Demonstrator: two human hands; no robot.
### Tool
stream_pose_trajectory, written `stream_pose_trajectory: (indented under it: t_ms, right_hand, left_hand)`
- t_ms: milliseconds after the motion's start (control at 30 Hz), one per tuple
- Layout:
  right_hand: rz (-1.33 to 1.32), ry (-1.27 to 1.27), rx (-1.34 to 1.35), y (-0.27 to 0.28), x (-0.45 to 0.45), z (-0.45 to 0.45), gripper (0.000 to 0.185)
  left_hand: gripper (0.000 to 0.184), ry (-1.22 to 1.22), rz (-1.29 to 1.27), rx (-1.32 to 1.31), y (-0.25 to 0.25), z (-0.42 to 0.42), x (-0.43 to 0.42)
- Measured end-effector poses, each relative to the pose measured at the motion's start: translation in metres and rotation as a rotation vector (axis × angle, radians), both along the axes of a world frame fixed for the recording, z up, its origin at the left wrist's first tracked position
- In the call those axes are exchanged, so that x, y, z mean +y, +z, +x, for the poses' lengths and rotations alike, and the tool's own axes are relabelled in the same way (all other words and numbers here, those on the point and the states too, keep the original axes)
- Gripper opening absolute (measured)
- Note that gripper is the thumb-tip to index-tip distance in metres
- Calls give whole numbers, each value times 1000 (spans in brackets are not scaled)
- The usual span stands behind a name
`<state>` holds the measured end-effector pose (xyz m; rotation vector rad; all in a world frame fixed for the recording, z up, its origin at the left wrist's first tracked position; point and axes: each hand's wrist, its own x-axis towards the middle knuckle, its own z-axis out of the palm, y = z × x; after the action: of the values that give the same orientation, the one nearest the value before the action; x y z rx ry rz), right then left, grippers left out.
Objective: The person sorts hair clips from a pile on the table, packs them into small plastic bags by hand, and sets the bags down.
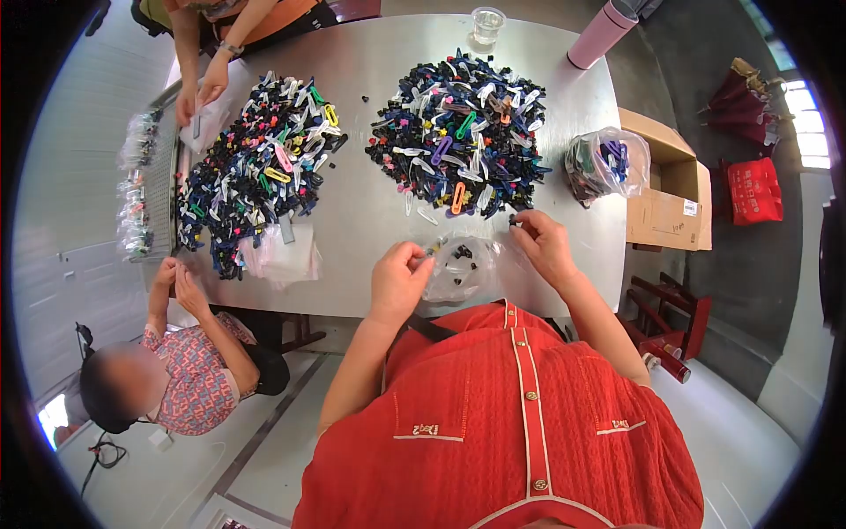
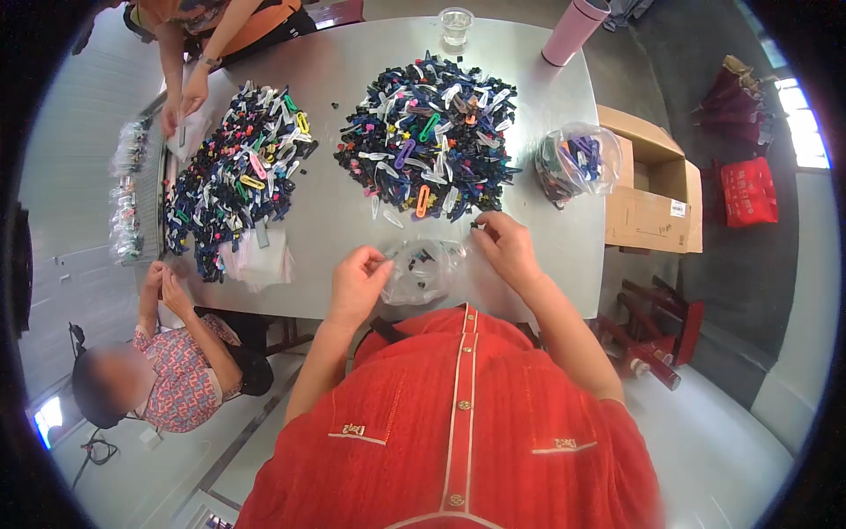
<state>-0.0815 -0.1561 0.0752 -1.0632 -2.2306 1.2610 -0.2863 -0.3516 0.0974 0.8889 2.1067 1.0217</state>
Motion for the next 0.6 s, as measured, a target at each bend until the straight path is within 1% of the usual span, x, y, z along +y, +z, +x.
stream_pose_trajectory:
  t_ms: [133,200,233,300,333,400,433,500,533,600]
  right_hand:
    - [-9,-27,-36,0,-4,7,16]
    - [-110,-84,-1,5,-8,9,19]
    - [-113,-83,-1,23,-12,5,19]
    - [63,83,90,63,-23,-7,19]
    - [62,77,92,70,-27,-13,19]
    - [142,377,191,79,-31,-22,21]
    - [149,372,189,77,-31,-22,21]
    - [164,337,53,61,-30,-19,24]
    - [176,336,46,52,-27,-16,24]
    - [131,110,-2,26,-18,-5,20]
  left_hand:
    - [18,12,14,-84,3,-3,4]
    - [17,27,83,-119,-1,-8,9]
    - [17,28,80,-119,-6,-12,12]
    - [16,35,76,0,-20,-25,22]
    - [16,30,75,2,-29,-29,28]
    - [15,-45,153,142,-45,-34,45]
    - [15,-50,160,142,-48,-33,53]
    - [15,-93,-6,275,-55,-29,67]
    - [15,-94,7,271,-68,-28,71]
    - [15,-68,1,412,-95,-26,77]
